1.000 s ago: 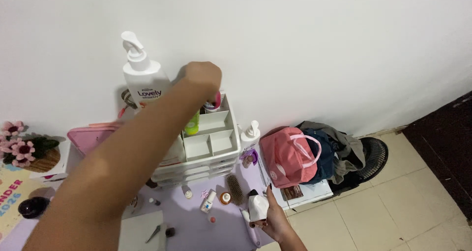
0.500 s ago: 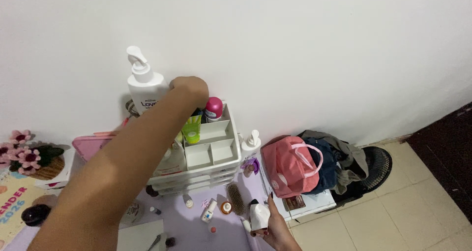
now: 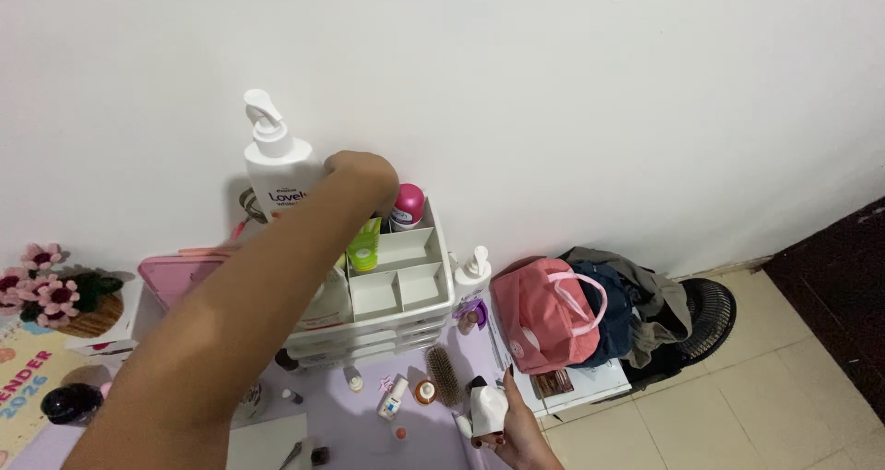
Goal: The person wipes several cosmetic bottles and tubes with a white tissue and places them into a white plastic organizer on a desk. Items handled include a large pump bottle, a yellow tube, a small white tube, a green tube, and a small amber bottle. The person also places a hairbrush into the organizer.
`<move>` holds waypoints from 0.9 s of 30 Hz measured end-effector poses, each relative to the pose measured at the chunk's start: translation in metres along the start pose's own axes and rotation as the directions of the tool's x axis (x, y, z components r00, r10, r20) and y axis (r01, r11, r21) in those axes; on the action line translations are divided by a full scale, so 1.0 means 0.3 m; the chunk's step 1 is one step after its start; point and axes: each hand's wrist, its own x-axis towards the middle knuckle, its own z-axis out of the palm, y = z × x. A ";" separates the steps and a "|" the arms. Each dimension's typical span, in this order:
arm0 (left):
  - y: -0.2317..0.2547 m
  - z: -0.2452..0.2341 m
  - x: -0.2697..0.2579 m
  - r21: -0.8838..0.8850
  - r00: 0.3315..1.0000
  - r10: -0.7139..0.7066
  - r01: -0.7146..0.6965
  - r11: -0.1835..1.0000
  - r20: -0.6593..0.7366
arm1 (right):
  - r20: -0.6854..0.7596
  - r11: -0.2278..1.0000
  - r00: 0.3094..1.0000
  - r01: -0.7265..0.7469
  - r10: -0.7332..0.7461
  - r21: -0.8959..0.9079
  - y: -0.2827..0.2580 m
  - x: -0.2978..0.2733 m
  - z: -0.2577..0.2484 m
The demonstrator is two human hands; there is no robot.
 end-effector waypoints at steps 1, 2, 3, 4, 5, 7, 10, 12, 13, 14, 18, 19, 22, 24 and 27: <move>0.006 0.013 0.023 0.011 1.000 -0.002 0.002 1.000 -0.011 | 0.072 1.000 0.997 0.001 0.000 -0.003 0.007 0.008 -0.009; 0.003 0.014 0.026 0.009 1.000 -0.002 0.003 1.000 -0.010 | 0.071 1.000 0.997 0.000 0.001 -0.005 0.002 -0.006 0.000; -0.001 0.013 0.029 0.005 1.000 0.013 -0.014 1.000 0.022 | 0.073 1.000 0.997 0.003 -0.002 -0.014 -0.003 -0.019 0.010; -0.004 0.012 0.033 0.001 0.998 0.030 -0.030 1.000 0.054 | 0.076 1.000 0.997 0.007 -0.005 -0.023 -0.009 -0.032 0.021; 0.000 0.018 0.043 -0.001 0.998 0.030 -0.030 1.000 0.056 | 0.075 1.000 0.997 0.006 -0.004 -0.025 -0.007 -0.025 0.015; 0.006 0.027 0.062 -0.038 1.000 -0.023 0.024 0.999 0.008 | 0.039 1.000 0.999 -0.010 0.010 -0.002 -0.005 -0.012 0.004; 0.017 0.022 0.029 0.017 1.000 -0.007 0.007 1.000 0.013 | 0.076 1.000 0.997 -0.026 0.027 -0.016 -0.006 -0.009 -0.001; 0.041 0.024 0.064 -0.029 0.999 -0.045 0.045 0.999 0.006 | 0.030 1.000 1.000 -0.003 0.003 -0.006 0.005 0.001 -0.014; 0.047 0.024 0.083 -0.077 0.996 -0.085 0.085 0.993 -0.002 | -0.013 1.000 1.000 0.022 -0.022 0.002 0.009 0.011 -0.016; 0.043 0.020 0.068 -0.079 0.996 -0.087 0.087 0.993 -0.001 | -0.012 1.000 1.000 0.021 -0.021 0.000 0.010 0.012 -0.019; 0.035 -0.004 -0.010 0.032 0.999 -0.048 0.048 0.998 0.001 | 0.074 1.000 0.997 -0.012 0.012 0.007 -0.003 -0.008 -0.008; 0.032 -0.010 -0.033 0.038 1.000 -0.031 0.030 0.999 0.006 | 0.008 1.000 1.000 -0.010 0.010 0.006 -0.007 -0.019 0.005; 0.041 0.003 0.050 0.022 0.996 -0.085 0.084 0.996 0.030 | 0.070 1.000 0.997 -0.012 0.012 0.002 0.001 -0.007 -0.025; 0.047 0.028 0.154 -0.026 0.996 -0.089 0.090 0.996 0.007 | 0.094 1.000 0.996 -0.006 0.005 0.004 0.004 -0.002 -0.028; 0.035 0.020 0.149 -0.055 0.997 -0.080 0.079 0.995 -0.014 | 0.033 1.000 0.999 -0.010 0.010 -0.004 -0.015 -0.033 0.012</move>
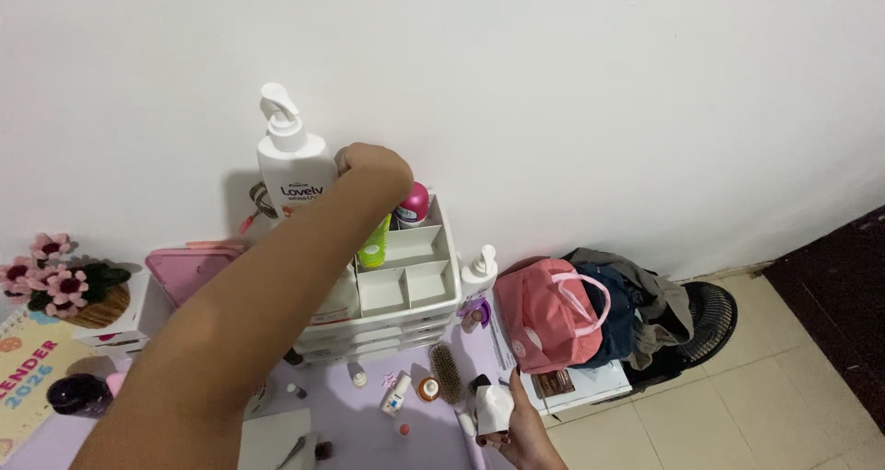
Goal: The person wipes several cosmetic bottles and tubes with a white tissue and places them into a white plastic organizer on a desk. Items handled include a large pump bottle, a yellow tube, a small white tube, a green tube, and a small amber bottle. The person also places a hairbrush into the organizer.
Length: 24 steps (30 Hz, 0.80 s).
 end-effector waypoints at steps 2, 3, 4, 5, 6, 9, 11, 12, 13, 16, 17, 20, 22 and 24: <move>-0.013 -0.010 -0.027 0.020 1.000 0.015 -0.015 1.000 0.005 | -0.084 1.000 0.996 -0.014 0.013 -0.008 -0.012 -0.023 0.027; -0.018 -0.012 -0.026 -0.036 0.998 0.005 -0.007 0.999 -0.056 | -0.080 1.000 0.997 0.024 -0.024 -0.005 -0.014 -0.028 0.034; -0.022 -0.011 -0.024 -0.093 0.993 -0.008 -0.003 0.996 -0.114 | -0.077 0.998 0.995 0.060 -0.060 -0.002 -0.017 -0.035 0.041; -0.030 -0.033 -0.062 -0.092 0.994 -0.007 -0.004 0.996 -0.111 | -0.079 0.998 0.995 0.057 -0.057 -0.001 -0.023 -0.014 0.022; -0.036 -0.045 -0.098 -0.108 0.991 0.007 -0.022 0.994 -0.135 | -0.045 0.995 0.994 0.103 -0.103 0.012 -0.022 0.003 -0.002; -0.047 -0.055 -0.222 -0.110 0.958 0.118 -0.151 0.982 -0.261 | -0.082 0.983 0.980 0.183 -0.181 0.010 -0.035 0.051 -0.079; -0.040 -0.003 -0.317 -0.086 0.908 0.215 -0.262 0.961 -0.360 | -0.152 0.976 0.965 0.215 -0.215 -0.011 -0.048 0.080 -0.125; -0.029 0.052 -0.372 -0.015 0.749 0.255 -0.333 0.943 -0.611 | -0.173 0.950 0.937 0.311 -0.304 0.015 -0.050 0.087 -0.148; -0.019 0.105 -0.428 0.070 0.523 0.275 -0.378 0.923 -0.807 | -0.196 0.914 0.899 0.405 -0.391 0.037 -0.051 0.095 -0.171; -0.020 0.149 -0.740 -0.088 0.666 0.464 -0.620 0.780 -0.584 | -0.147 0.885 0.873 0.453 -0.464 -0.104 -0.086 0.020 -0.105; -0.005 0.244 -0.747 -0.095 0.672 0.467 -0.621 0.778 -0.574 | -0.154 0.891 0.878 0.442 -0.454 -0.105 -0.085 0.005 -0.098; 0.036 0.540 -0.730 -0.076 0.503 0.615 -0.807 0.585 -0.608 | -0.188 0.865 0.850 0.452 -0.492 -0.218 -0.084 -0.019 -0.081; 0.060 0.764 -0.666 -0.163 0.467 0.604 -0.857 0.488 -0.646 | -0.196 0.816 0.818 0.452 -0.540 -0.360 -0.074 -0.017 -0.080; 0.060 0.903 -0.613 -0.256 0.619 0.577 -0.768 0.588 -0.532 | -0.185 0.802 0.813 0.456 -0.552 -0.386 -0.069 -0.013 -0.094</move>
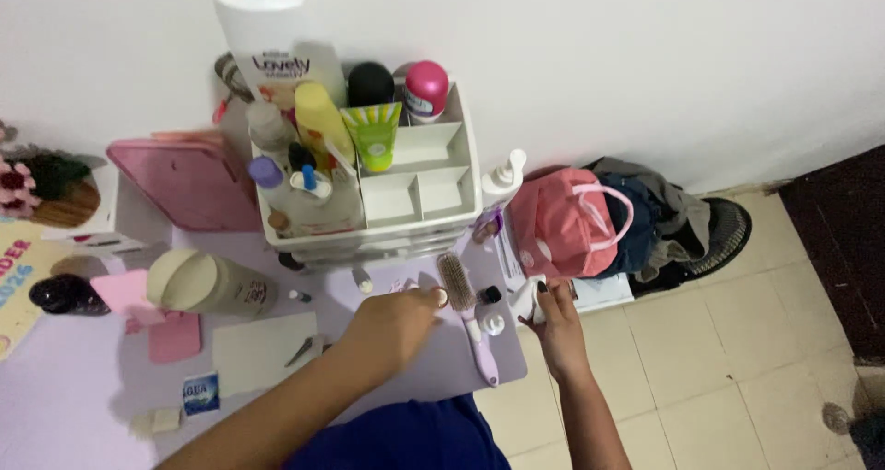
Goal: The person wipes several cosmetic bottles and tubes with a white tissue and places them into a white plastic organizer on a desk. Items handled include a large pump bottle, a yellow tube, a small white tube, a green tube, and a small amber bottle. The person also places a hairbrush into the organizer.
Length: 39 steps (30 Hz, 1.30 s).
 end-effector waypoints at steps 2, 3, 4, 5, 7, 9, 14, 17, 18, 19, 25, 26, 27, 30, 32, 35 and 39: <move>-0.082 0.124 -0.041 0.018 0.982 -0.162 0.161 0.987 0.100 | 0.010 1.000 1.000 0.019 -0.018 -0.023 -0.047 -0.040 0.036; -0.127 0.188 -0.059 -0.017 0.963 -0.220 0.225 0.974 0.155 | 0.031 0.998 0.999 0.046 -0.045 -0.048 -0.100 -0.082 0.077; -0.170 0.251 -0.079 -0.048 0.938 -0.276 0.292 0.955 0.209 | 0.055 0.994 0.996 0.074 -0.070 -0.074 -0.156 -0.120 0.118; -0.158 0.257 -0.082 -0.052 0.936 -0.280 0.297 0.954 0.215 | 0.056 0.995 0.996 0.067 -0.063 -0.078 -0.119 -0.102 0.105; -0.135 0.264 -0.084 0.075 0.946 -0.303 0.296 0.952 0.119 | 0.081 0.993 0.993 0.088 -0.081 -0.083 -0.051 -0.066 0.080; -0.164 0.344 -0.046 0.156 0.968 -0.250 0.248 0.956 -0.005 | 0.090 0.992 0.994 0.078 -0.068 -0.104 0.013 -0.030 0.064; -0.216 0.497 0.064 0.265 0.980 -0.089 0.134 0.955 -0.176 | 0.068 0.992 0.997 0.038 -0.030 -0.118 -0.055 -0.065 0.137; -0.280 0.680 0.126 0.342 0.962 -0.124 0.205 0.917 -0.244 | 0.029 1.000 0.999 -0.018 0.018 -0.006 -0.106 -0.095 0.188; -0.291 0.713 0.143 0.353 0.951 -0.140 0.236 0.905 -0.276 | 0.092 0.999 0.996 0.002 -0.005 0.032 -0.087 -0.074 0.180; -0.302 0.746 0.161 0.363 0.939 -0.155 0.267 0.893 -0.308 | 0.154 0.997 0.988 0.020 -0.031 0.072 -0.069 -0.053 0.173; -0.245 0.514 0.125 -0.023 0.881 -0.424 0.438 0.899 0.210 | 0.236 0.968 0.971 -0.080 0.022 0.238 -0.066 -0.045 0.239; -0.203 0.434 0.101 -0.023 0.882 -0.423 0.437 0.899 0.206 | 0.237 0.968 0.971 -0.076 0.018 0.239 -0.085 -0.061 0.265; -0.161 0.354 0.078 -0.159 0.891 -0.415 0.444 0.882 0.186 | 0.231 0.976 0.970 -0.125 0.082 0.177 -0.105 -0.076 0.290; -0.073 0.160 0.022 -0.455 0.940 -0.341 0.313 0.834 0.021 | 0.324 0.991 0.945 -0.086 0.048 0.103 -0.155 -0.130 0.356; -0.036 0.043 0.008 -0.592 0.948 -0.290 0.160 0.790 -0.129 | 0.427 0.996 0.903 -0.001 -0.038 0.090 -0.169 -0.150 0.369; -0.005 -0.123 0.013 -0.624 0.964 -0.190 0.034 0.780 -0.186 | 0.637 0.909 0.732 0.401 -0.242 -0.115 -0.162 -0.140 0.354; 0.014 -0.316 0.034 -0.647 0.987 -0.127 0.031 0.762 -0.103 | 0.703 0.958 0.703 0.263 -0.110 -0.113 -0.140 -0.050 0.333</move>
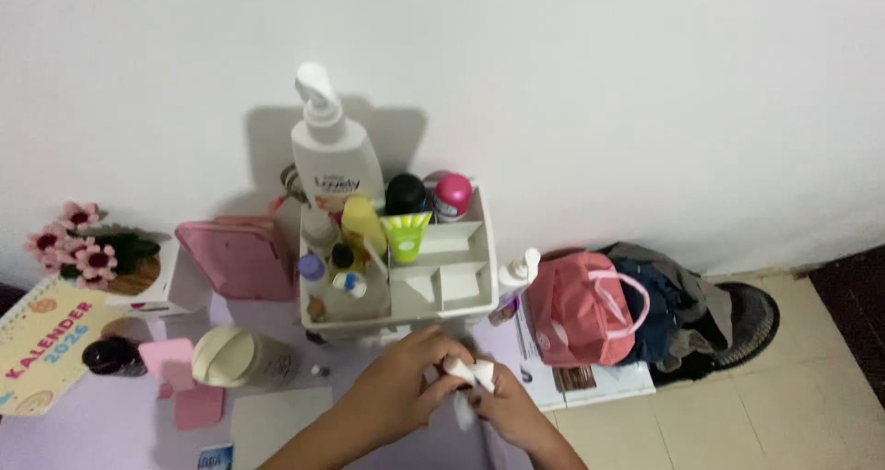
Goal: The person wipes several cosmetic bottles and tubes with a white tissue and places them into a white plastic organizer on a desk. Items handled include a large pump bottle, a yellow tube, a small white tube, a green tube, and a small amber bottle. The person also places a hairbrush into the organizer.
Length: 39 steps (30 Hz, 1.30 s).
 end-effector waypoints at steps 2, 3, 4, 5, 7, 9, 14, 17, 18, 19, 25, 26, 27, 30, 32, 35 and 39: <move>0.067 -0.066 0.030 -0.034 1.000 0.020 -0.020 0.999 0.016 | 0.040 0.998 0.998 -0.044 0.046 -0.041 -0.064 0.030 -0.001; 0.096 -0.098 0.047 -0.005 0.987 0.117 -0.118 0.993 -0.108 | 0.142 0.985 0.990 -0.009 -0.016 0.171 -0.145 0.042 0.023; 0.124 -0.130 0.065 0.036 0.950 0.215 -0.212 0.977 -0.225 | 0.228 0.926 0.969 0.002 -0.095 0.378 -0.224 0.055 0.047; 0.166 -0.181 0.097 0.042 0.949 0.217 -0.213 0.976 -0.231 | 0.234 0.926 0.967 0.005 -0.100 0.377 -0.207 0.063 0.033; 0.245 -0.288 0.161 0.313 0.865 0.363 -0.258 0.914 -0.346 | 0.226 0.974 0.971 0.020 -0.072 0.224 -0.171 0.085 0.005; 0.231 -0.343 0.242 0.419 0.904 0.300 -0.156 0.895 -0.304 | 0.276 0.970 0.960 -0.018 -0.051 0.243 -0.174 0.108 -0.013; 0.167 -0.380 0.422 0.636 0.969 0.073 0.098 0.765 -0.237 | 0.413 0.861 0.890 -0.048 -0.193 0.506 -0.130 0.164 -0.067; 0.123 -0.366 0.478 0.793 0.982 -0.016 0.162 0.587 -0.189 | 0.365 0.905 0.930 -0.180 0.029 0.386 -0.161 0.168 -0.090; 0.121 -0.358 0.486 0.840 0.988 -0.004 0.135 0.525 -0.156 | 0.385 0.834 0.923 -0.208 -0.005 0.511 -0.168 0.167 -0.089; 0.120 -0.354 0.495 0.882 0.992 0.008 0.105 0.459 -0.122 | 0.397 0.746 0.917 -0.234 -0.045 0.623 -0.176 0.169 -0.087; 0.096 -0.342 0.543 0.880 0.934 -0.357 0.146 0.452 0.028 | 0.337 0.759 0.940 -0.182 -0.052 0.625 -0.217 0.162 -0.106; 0.048 -0.329 0.543 0.880 0.932 -0.361 0.148 0.452 0.028 | 0.339 0.757 0.939 -0.186 -0.050 0.626 -0.187 0.163 -0.127; 0.002 -0.316 0.544 0.898 0.972 -0.235 0.101 0.428 0.003 | 0.346 0.837 0.938 -0.203 0.017 0.508 -0.159 0.164 -0.149; -0.015 -0.289 0.545 0.936 0.999 0.000 0.037 0.349 -0.039 | 0.366 0.911 0.931 -0.159 0.010 0.380 -0.152 0.177 -0.163; -0.004 -0.282 0.550 0.954 0.993 0.105 0.019 0.300 -0.053 | 0.384 0.918 0.921 -0.097 -0.063 0.384 -0.173 0.188 -0.154; 0.022 -0.276 0.552 0.972 0.992 0.114 0.019 0.236 -0.047 | 0.438 0.911 0.858 0.079 -0.270 0.405 -0.180 0.181 -0.151; 0.068 -0.287 0.584 0.991 0.994 0.104 -0.053 0.124 0.040 | 0.417 0.935 0.876 0.095 -0.242 0.343 -0.104 0.175 -0.171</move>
